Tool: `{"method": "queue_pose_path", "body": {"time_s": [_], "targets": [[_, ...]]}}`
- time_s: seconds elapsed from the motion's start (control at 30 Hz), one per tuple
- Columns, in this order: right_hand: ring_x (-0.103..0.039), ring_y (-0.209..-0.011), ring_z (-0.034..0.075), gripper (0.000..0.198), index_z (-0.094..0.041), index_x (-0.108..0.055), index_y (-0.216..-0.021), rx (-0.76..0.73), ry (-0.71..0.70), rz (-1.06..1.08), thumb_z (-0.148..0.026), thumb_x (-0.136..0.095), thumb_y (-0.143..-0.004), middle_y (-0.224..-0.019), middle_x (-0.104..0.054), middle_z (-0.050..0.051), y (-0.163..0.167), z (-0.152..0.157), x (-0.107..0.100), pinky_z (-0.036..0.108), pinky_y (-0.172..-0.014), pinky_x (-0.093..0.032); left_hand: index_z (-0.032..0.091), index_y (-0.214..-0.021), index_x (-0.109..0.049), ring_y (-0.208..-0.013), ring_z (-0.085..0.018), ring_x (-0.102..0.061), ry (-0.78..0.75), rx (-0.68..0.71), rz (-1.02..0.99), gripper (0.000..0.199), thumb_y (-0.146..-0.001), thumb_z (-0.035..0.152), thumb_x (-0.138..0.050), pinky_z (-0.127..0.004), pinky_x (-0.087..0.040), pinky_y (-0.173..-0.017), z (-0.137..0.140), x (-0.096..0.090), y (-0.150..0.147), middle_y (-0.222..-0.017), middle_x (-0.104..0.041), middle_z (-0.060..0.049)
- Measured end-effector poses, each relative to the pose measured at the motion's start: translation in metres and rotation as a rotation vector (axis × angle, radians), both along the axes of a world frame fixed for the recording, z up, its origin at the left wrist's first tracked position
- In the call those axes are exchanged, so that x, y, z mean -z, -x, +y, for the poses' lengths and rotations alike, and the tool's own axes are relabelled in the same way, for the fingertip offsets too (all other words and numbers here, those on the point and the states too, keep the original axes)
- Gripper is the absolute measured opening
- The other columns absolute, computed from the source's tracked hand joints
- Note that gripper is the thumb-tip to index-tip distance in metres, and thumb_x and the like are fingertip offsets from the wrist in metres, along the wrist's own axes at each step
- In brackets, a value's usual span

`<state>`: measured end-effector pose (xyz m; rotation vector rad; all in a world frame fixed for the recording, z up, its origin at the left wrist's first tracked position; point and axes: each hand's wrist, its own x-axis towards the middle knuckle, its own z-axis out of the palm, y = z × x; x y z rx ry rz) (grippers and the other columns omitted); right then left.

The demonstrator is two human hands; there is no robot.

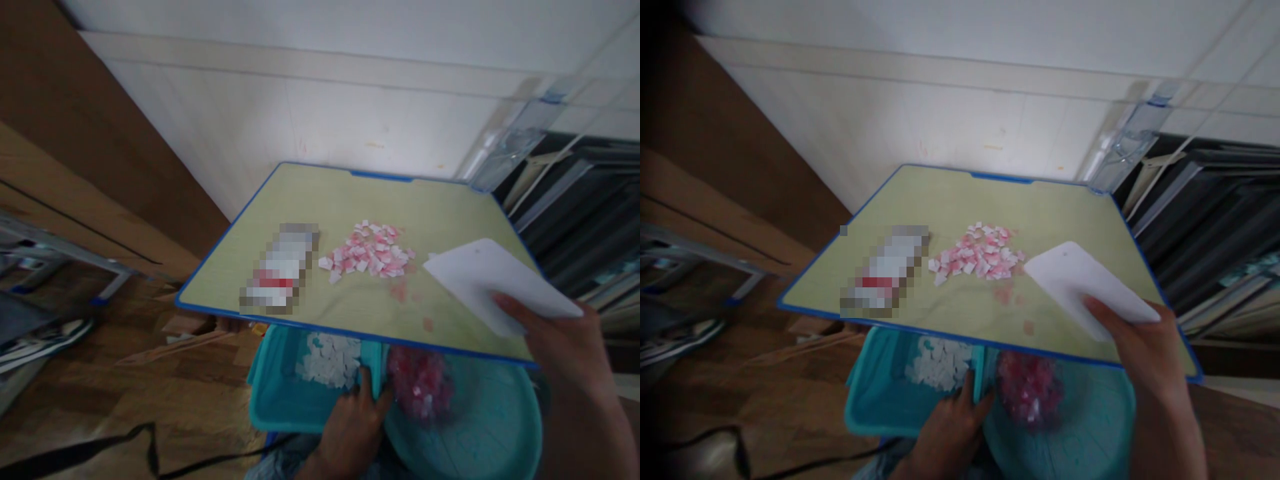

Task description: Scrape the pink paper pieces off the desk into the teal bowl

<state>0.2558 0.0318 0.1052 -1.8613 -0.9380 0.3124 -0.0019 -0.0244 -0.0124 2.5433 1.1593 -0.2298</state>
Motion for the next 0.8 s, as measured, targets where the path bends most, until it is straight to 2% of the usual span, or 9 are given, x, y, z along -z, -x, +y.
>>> {"method": "queue_pose_path", "body": {"time_s": [0.07, 0.13, 0.23, 0.4, 0.5, 0.57, 0.67, 0.8], "targets": [[-0.063, -0.054, 0.022, 0.038, -0.009, -0.070, -0.076, 0.133, 0.045, -0.023, -0.036, -0.077, -0.050, -0.070, -0.070, 0.012, -0.018, -0.001, 0.001, 0.026, -0.039, -0.047, 0.030, -0.132, -0.033, -0.078, -0.025, -0.063, 0.014, -0.002, 0.009, 0.053, -0.082, 0.014, -0.042, -0.037, -0.051, -0.064, 0.001, -0.001, 0.000, -0.131, -0.034, -0.025], [-0.059, -0.044, 0.019, 0.037, -0.009, -0.070, -0.072, 0.156, 0.089, -0.071, -0.038, -0.076, -0.051, -0.059, -0.068, 0.010, -0.032, -0.002, 0.006, 0.025, -0.033, -0.042, 0.030, -0.133, -0.031, -0.080, -0.025, -0.063, 0.030, -0.006, 0.023, 0.055, -0.082, 0.014, -0.043, -0.038, -0.051, -0.065, 0.001, -0.002, 0.000, -0.131, -0.033, -0.026], [-0.059, -0.044, 0.020, 0.034, -0.011, -0.071, -0.074, 0.066, 0.146, -0.180, -0.040, -0.072, -0.057, -0.053, -0.066, 0.005, -0.036, -0.005, 0.014, 0.025, -0.033, -0.042, 0.030, -0.132, -0.034, -0.082, -0.026, -0.062, 0.048, -0.013, 0.034, 0.054, -0.082, 0.013, -0.043, -0.038, -0.051, -0.066, 0.003, -0.003, -0.001, -0.132, -0.033, -0.026], [-0.067, -0.061, 0.022, 0.029, -0.014, -0.072, -0.083, -0.170, 0.056, -0.232, -0.039, -0.062, -0.070, -0.074, -0.073, 0.006, -0.007, -0.009, 0.018, 0.028, -0.049, -0.053, 0.028, -0.129, -0.039, -0.086, -0.028, -0.061, 0.073, -0.023, 0.051, 0.052, -0.081, 0.010, -0.041, -0.039, -0.050, -0.067, 0.004, -0.004, -0.002, -0.132, -0.033, -0.026], [-0.067, -0.061, 0.021, 0.026, -0.017, -0.072, -0.081, -0.357, 0.049, -0.223, -0.039, -0.061, -0.072, -0.075, -0.073, 0.005, 0.004, -0.008, 0.015, 0.029, -0.051, -0.054, 0.029, -0.131, -0.036, -0.089, -0.028, -0.060, 0.086, -0.025, 0.063, 0.054, -0.081, 0.011, -0.042, -0.039, -0.050, -0.068, 0.004, -0.005, -0.001, -0.133, -0.033, -0.026], [-0.066, -0.056, 0.021, 0.025, -0.018, -0.072, -0.078, -0.385, 0.067, -0.224, -0.039, -0.061, -0.072, -0.071, -0.073, 0.005, 0.004, -0.003, 0.014, 0.027, -0.046, -0.052, 0.029, -0.132, -0.034, -0.091, -0.029, -0.060, 0.088, -0.025, 0.058, 0.056, -0.080, 0.011, -0.044, -0.040, -0.050, -0.069, 0.004, -0.006, -0.001, -0.133, -0.032, -0.026], [-0.065, -0.055, 0.022, 0.025, -0.017, -0.072, -0.079, -0.322, 0.087, -0.231, -0.038, -0.061, -0.072, -0.069, -0.072, 0.006, -0.002, 0.009, 0.015, 0.028, -0.044, -0.051, 0.029, -0.133, -0.033, -0.091, -0.028, -0.060, 0.093, -0.030, 0.050, 0.059, -0.079, 0.009, -0.044, -0.040, -0.050, -0.070, 0.004, -0.006, -0.001, -0.134, -0.030, -0.025], [-0.068, -0.067, 0.024, 0.027, -0.018, -0.072, -0.084, -0.410, 0.067, -0.232, -0.039, -0.059, -0.075, -0.081, -0.073, 0.007, -0.005, 0.026, 0.020, 0.032, -0.057, -0.056, 0.028, -0.131, -0.036, -0.090, -0.028, -0.060, 0.122, -0.027, 0.060, 0.057, -0.078, 0.008, -0.043, -0.040, -0.049, -0.070, 0.004, -0.006, -0.001, -0.135, -0.029, -0.024]]}}
